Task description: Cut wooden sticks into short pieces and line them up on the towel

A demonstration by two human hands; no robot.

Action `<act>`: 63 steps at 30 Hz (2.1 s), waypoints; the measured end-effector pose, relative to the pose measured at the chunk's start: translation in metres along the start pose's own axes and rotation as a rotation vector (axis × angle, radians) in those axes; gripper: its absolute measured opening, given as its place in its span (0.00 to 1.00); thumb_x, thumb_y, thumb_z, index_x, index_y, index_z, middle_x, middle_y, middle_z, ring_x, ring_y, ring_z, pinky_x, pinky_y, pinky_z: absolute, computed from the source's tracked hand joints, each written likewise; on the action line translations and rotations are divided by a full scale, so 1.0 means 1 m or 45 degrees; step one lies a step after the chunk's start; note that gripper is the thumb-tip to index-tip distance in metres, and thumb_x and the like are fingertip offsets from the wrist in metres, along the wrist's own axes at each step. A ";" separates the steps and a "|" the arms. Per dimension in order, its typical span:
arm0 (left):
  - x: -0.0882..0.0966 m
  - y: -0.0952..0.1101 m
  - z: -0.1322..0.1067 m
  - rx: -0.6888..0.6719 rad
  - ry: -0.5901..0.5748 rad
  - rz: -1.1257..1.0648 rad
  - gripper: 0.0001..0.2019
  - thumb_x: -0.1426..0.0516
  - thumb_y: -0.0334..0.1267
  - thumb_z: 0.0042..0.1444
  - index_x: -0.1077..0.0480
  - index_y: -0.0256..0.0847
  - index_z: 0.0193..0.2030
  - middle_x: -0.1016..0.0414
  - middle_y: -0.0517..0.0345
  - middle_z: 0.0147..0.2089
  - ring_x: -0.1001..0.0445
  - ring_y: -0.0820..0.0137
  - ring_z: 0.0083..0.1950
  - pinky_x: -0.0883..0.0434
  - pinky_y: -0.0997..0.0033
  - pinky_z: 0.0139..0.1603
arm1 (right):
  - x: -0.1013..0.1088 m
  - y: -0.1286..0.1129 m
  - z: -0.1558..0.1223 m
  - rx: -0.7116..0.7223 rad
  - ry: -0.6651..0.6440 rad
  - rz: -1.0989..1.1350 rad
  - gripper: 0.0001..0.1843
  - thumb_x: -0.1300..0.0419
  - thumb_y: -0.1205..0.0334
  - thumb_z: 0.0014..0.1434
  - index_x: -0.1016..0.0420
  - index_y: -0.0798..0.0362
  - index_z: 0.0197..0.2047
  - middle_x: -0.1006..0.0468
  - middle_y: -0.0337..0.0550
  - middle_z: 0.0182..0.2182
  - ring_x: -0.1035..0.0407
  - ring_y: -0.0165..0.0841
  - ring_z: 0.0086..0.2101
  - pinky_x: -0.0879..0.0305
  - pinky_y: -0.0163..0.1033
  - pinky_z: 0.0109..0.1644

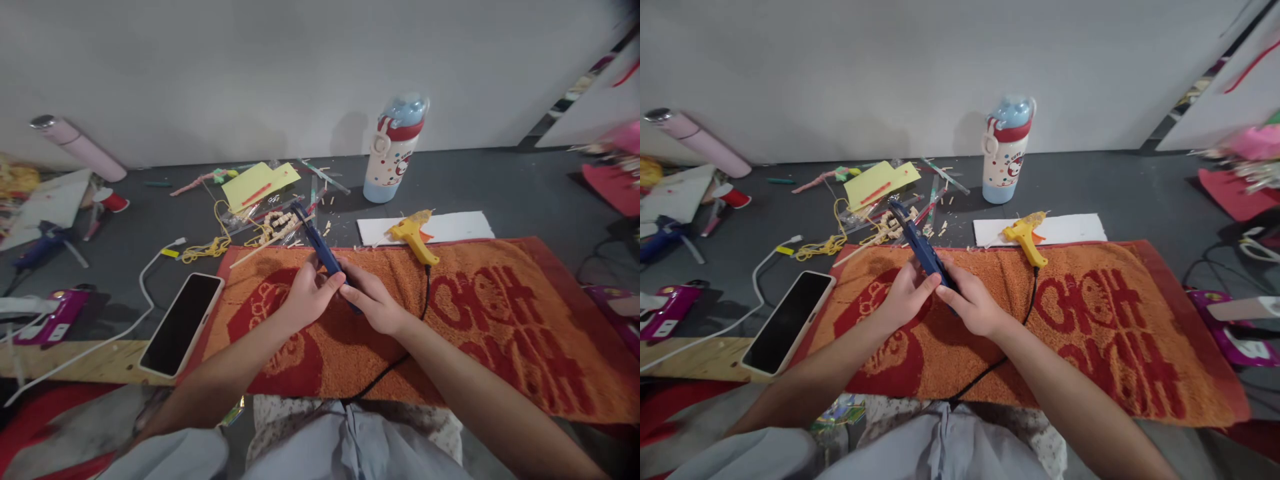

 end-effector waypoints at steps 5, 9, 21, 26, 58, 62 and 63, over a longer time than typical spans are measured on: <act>0.000 -0.003 0.000 -0.031 0.008 0.009 0.23 0.40 0.57 0.51 0.36 0.40 0.43 0.27 0.55 0.39 0.28 0.68 0.39 0.30 0.69 0.41 | -0.001 0.001 -0.001 -0.020 0.007 -0.020 0.30 0.50 0.45 0.64 0.36 0.54 0.62 0.24 0.52 0.51 0.29 0.45 0.49 0.35 0.50 0.55; 0.001 -0.004 -0.001 -0.037 -0.003 0.023 0.24 0.41 0.57 0.51 0.37 0.40 0.44 0.27 0.52 0.42 0.27 0.67 0.42 0.29 0.67 0.43 | 0.000 0.001 -0.001 -0.024 0.013 -0.043 0.31 0.50 0.44 0.64 0.35 0.57 0.61 0.23 0.54 0.49 0.28 0.45 0.47 0.33 0.49 0.53; 0.006 0.000 0.005 0.038 -0.025 0.201 0.20 0.42 0.54 0.54 0.35 0.40 0.44 0.27 0.53 0.41 0.27 0.65 0.43 0.30 0.66 0.43 | -0.001 0.002 0.003 -0.185 -0.013 0.131 0.33 0.50 0.40 0.62 0.34 0.59 0.58 0.25 0.55 0.49 0.30 0.45 0.48 0.35 0.52 0.55; 0.038 0.035 0.006 -0.399 0.269 0.909 0.11 0.47 0.44 0.60 0.36 0.40 0.43 0.29 0.53 0.39 0.30 0.67 0.39 0.31 0.64 0.42 | 0.006 0.004 0.001 -0.185 -0.011 0.138 0.33 0.46 0.41 0.60 0.39 0.53 0.62 0.30 0.52 0.57 0.36 0.46 0.57 0.42 0.52 0.61; 0.078 0.026 0.034 -0.171 0.263 0.331 0.18 0.35 0.52 0.43 0.29 0.38 0.25 0.30 0.61 0.21 0.34 0.76 0.22 0.36 0.76 0.24 | 0.011 -0.003 -0.002 -0.140 -0.221 0.123 0.37 0.44 0.39 0.57 0.39 0.54 0.62 0.31 0.54 0.57 0.35 0.47 0.56 0.40 0.51 0.59; 0.075 0.028 0.033 -0.126 0.229 0.368 0.19 0.36 0.54 0.44 0.30 0.38 0.24 0.31 0.62 0.18 0.39 0.78 0.18 0.42 0.77 0.19 | 0.008 -0.004 -0.003 -0.255 -0.294 0.286 0.37 0.46 0.35 0.56 0.34 0.54 0.58 0.26 0.51 0.49 0.31 0.42 0.45 0.35 0.48 0.52; 0.075 0.029 0.033 -0.117 0.223 0.366 0.19 0.36 0.54 0.44 0.30 0.38 0.24 0.31 0.62 0.18 0.40 0.79 0.17 0.43 0.77 0.19 | 0.008 -0.005 -0.003 -0.262 -0.300 0.303 0.36 0.46 0.35 0.55 0.33 0.54 0.56 0.26 0.50 0.47 0.31 0.41 0.43 0.34 0.47 0.50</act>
Point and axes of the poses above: each hand's wrist, its own z-axis towards the middle knuckle, its own x-axis out of the back of the hand, y = z × x, the point moved 6 cm from there along z, towards the middle knuckle
